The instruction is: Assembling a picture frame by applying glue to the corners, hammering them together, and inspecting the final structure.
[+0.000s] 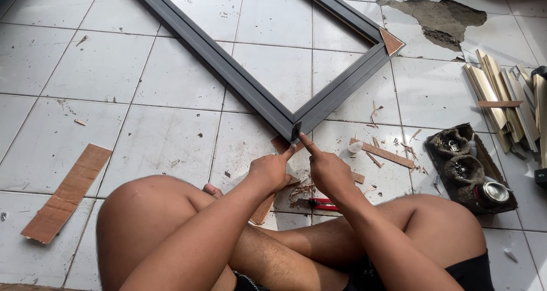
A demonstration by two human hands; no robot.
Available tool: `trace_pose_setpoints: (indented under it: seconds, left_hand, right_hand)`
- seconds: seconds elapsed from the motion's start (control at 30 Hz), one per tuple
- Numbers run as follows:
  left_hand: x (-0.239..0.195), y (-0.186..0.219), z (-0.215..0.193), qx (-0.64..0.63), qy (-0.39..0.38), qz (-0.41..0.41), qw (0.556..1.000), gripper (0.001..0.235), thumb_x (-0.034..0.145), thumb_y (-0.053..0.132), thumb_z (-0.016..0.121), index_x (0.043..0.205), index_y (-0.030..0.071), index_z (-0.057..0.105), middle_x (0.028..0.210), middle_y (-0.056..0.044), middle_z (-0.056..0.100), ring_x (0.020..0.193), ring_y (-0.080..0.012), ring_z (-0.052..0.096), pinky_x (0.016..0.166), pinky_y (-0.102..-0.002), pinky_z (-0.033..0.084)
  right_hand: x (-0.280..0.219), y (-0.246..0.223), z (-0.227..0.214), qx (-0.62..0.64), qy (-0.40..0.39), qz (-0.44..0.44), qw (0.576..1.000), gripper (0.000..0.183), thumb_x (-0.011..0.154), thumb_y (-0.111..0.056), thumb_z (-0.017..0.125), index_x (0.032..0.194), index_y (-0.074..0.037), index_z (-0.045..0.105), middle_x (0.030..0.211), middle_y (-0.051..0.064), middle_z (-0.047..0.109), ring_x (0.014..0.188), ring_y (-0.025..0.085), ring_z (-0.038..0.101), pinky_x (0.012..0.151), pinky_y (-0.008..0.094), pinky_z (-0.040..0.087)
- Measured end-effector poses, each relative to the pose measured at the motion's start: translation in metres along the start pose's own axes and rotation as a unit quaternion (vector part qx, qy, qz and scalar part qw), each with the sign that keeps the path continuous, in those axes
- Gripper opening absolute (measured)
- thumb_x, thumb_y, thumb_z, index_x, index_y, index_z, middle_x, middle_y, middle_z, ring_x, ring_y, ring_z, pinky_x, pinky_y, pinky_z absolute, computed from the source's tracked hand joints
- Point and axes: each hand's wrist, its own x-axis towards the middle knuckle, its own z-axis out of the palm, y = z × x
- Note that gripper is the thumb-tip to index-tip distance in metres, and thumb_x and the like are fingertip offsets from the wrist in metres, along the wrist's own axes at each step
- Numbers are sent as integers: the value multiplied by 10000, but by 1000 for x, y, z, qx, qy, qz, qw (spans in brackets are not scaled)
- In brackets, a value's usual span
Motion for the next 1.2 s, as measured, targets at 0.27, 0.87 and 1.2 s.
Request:
trace_pose_setpoints:
  seconds: [0.27, 0.87, 1.2]
  left_hand:
    - [-7, 3, 0, 1, 1, -9, 1000, 698, 836, 321, 519, 1410, 242, 129, 1022, -209, 583, 1006, -373, 561, 766, -539, 469]
    - [-1, -4, -2, 16, 35, 39, 998, 621, 829, 310, 511, 1367, 210, 217, 941, -204, 604, 926, -372, 594, 735, -534, 479]
    - [-29, 23, -38, 54, -14, 3, 998, 699, 859, 292, 427, 1418, 150, 32, 1014, -193, 596, 962, -337, 593, 790, -501, 478]
  right_hand:
    - [-13, -11, -9, 102, 40, -5, 994, 565, 894, -125, 339, 1383, -371, 200, 736, 184, 610, 672, 380, 604, 608, 479, 469]
    - [58, 149, -53, 303, 88, 203, 927, 495, 803, -267, 535, 1158, 71, 468, 735, 152, 622, 615, 208, 593, 436, 319, 496]
    - [43, 170, -40, 252, 11, 236, 938, 459, 790, -181, 549, 1173, 68, 514, 896, 180, 643, 745, 216, 642, 595, 294, 527]
